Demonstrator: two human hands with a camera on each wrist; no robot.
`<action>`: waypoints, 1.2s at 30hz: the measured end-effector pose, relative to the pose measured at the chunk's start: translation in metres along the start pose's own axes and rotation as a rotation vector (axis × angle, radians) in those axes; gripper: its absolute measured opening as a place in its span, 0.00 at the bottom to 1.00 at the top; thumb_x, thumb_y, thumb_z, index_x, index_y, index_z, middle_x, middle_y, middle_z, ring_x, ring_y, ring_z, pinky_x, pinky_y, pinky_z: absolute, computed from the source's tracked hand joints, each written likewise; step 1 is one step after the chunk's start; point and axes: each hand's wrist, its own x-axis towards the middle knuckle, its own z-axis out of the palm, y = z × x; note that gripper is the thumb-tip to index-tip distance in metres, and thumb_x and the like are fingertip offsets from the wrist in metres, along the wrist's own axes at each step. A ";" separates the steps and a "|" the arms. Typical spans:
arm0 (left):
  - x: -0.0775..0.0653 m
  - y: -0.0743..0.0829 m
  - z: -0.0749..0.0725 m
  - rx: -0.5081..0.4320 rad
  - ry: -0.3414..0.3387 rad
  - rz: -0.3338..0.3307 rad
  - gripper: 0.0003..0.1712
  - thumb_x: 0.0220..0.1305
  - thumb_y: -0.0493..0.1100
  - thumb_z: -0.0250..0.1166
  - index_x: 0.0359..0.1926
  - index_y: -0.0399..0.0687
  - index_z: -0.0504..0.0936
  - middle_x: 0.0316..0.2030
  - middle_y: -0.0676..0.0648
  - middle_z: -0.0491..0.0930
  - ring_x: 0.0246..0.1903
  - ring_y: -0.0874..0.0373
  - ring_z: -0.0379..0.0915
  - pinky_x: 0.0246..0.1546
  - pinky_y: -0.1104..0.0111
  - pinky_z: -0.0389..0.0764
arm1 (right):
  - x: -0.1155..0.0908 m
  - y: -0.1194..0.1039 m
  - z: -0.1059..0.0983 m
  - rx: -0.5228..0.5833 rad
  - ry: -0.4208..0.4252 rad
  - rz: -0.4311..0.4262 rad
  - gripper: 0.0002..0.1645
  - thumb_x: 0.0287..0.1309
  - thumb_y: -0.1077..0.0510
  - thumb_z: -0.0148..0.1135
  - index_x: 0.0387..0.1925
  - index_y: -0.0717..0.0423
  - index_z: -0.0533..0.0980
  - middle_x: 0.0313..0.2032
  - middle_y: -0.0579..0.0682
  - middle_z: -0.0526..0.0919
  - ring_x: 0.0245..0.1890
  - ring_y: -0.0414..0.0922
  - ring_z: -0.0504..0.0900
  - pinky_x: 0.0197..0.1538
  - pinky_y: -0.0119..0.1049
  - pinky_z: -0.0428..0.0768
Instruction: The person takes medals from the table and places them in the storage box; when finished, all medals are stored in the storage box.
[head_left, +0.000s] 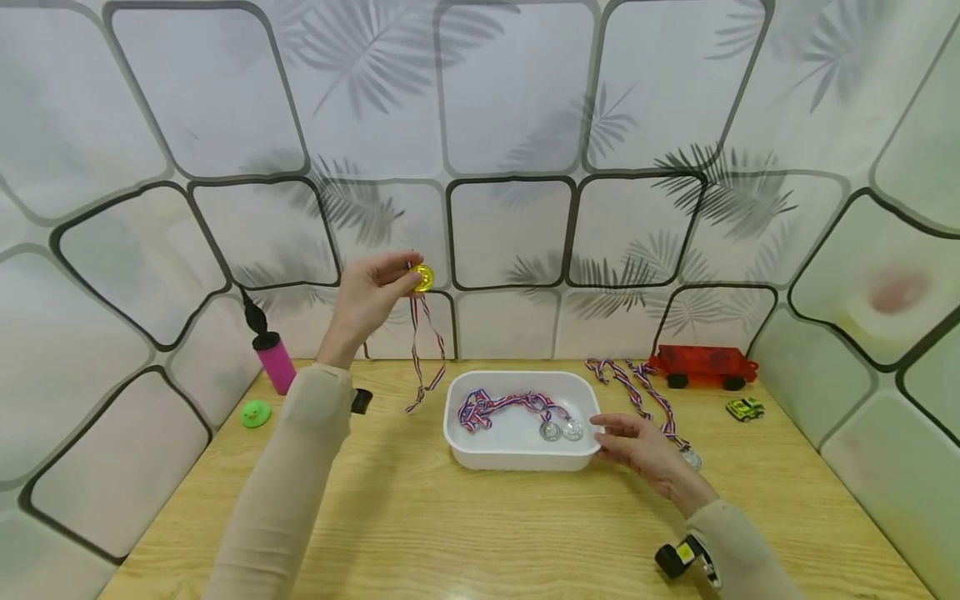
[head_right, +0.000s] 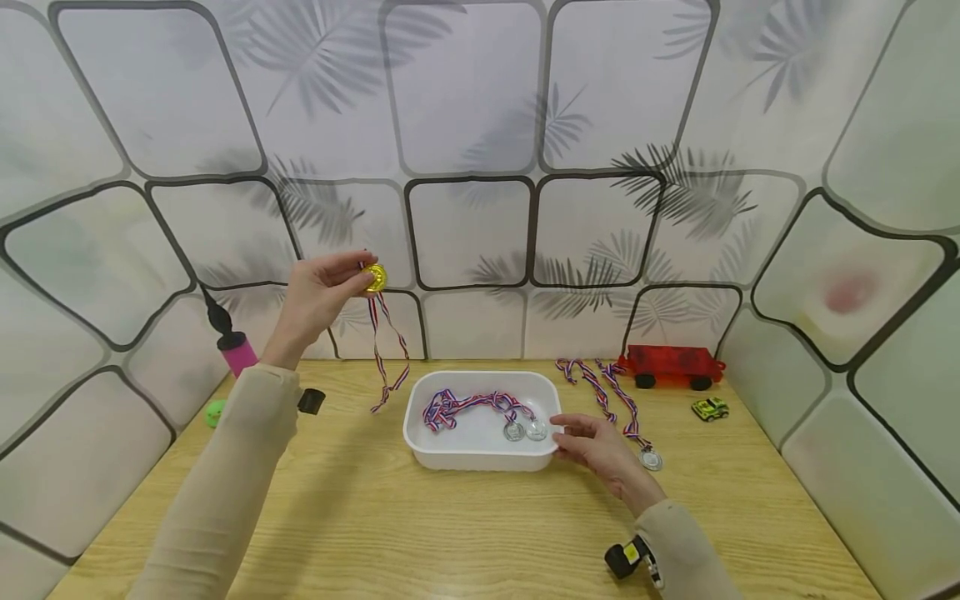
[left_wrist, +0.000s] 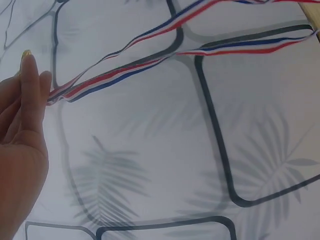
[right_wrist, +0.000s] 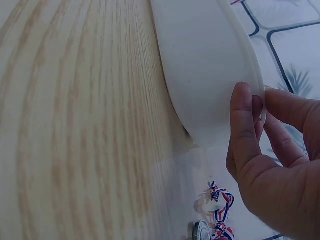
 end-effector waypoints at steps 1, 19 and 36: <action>0.001 0.003 0.001 -0.004 0.003 0.007 0.20 0.64 0.33 0.65 0.56 0.30 0.79 0.52 0.33 0.81 0.38 0.66 0.84 0.39 0.69 0.85 | 0.000 0.000 0.000 0.001 0.001 0.000 0.29 0.64 0.62 0.61 0.64 0.69 0.68 0.44 0.49 0.74 0.41 0.40 0.80 0.49 0.34 0.84; 0.018 0.056 0.030 -0.137 -0.048 0.211 0.17 0.62 0.27 0.63 0.52 0.25 0.79 0.49 0.28 0.81 0.37 0.64 0.85 0.36 0.68 0.86 | 0.003 -0.001 -0.002 0.020 0.000 0.000 0.29 0.64 0.64 0.61 0.64 0.70 0.68 0.42 0.47 0.74 0.40 0.39 0.80 0.49 0.33 0.84; -0.009 0.053 0.054 -0.052 -0.198 0.147 0.17 0.63 0.29 0.64 0.53 0.31 0.81 0.49 0.34 0.83 0.39 0.60 0.85 0.38 0.65 0.86 | -0.002 0.005 0.003 0.024 0.011 -0.014 0.28 0.64 0.63 0.61 0.63 0.69 0.69 0.43 0.48 0.74 0.40 0.40 0.80 0.49 0.33 0.84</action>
